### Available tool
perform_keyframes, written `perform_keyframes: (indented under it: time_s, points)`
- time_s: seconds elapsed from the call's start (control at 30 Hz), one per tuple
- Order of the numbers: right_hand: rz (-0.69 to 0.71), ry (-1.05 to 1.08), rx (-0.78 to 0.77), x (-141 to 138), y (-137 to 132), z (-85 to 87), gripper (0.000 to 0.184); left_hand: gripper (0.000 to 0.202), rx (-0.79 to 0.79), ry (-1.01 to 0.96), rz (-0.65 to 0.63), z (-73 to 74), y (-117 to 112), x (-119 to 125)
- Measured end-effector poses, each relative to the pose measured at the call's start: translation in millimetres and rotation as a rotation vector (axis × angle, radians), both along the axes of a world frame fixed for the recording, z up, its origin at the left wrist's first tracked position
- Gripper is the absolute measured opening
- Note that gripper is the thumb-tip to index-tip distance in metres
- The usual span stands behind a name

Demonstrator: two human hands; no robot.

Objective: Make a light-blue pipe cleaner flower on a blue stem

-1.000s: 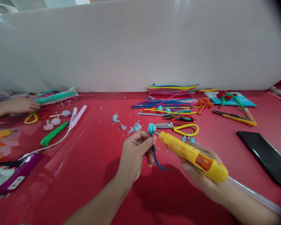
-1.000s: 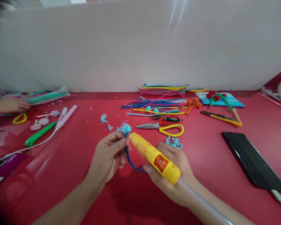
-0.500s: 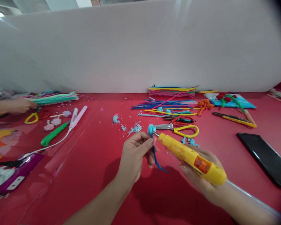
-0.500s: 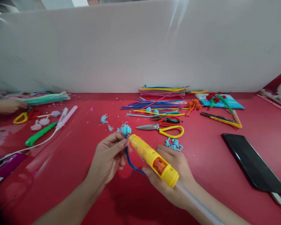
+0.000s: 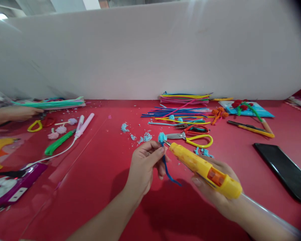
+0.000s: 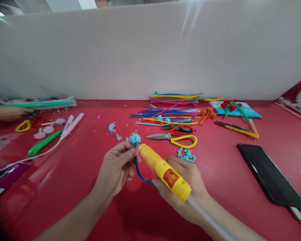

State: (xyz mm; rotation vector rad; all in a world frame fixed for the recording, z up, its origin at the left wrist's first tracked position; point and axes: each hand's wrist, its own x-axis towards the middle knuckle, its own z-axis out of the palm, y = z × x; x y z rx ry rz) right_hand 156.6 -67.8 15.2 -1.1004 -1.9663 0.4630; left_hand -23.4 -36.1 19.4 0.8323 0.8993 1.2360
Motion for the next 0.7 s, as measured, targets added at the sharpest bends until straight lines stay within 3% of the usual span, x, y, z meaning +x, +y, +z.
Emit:
perform_keyframes:
  time_s: [0.7]
  points:
    - [-0.016,-0.021,-0.066,0.9,-0.1,-7.6,0.021,0.014,0.012,0.004,-0.002,-0.3,-0.5,0.5]
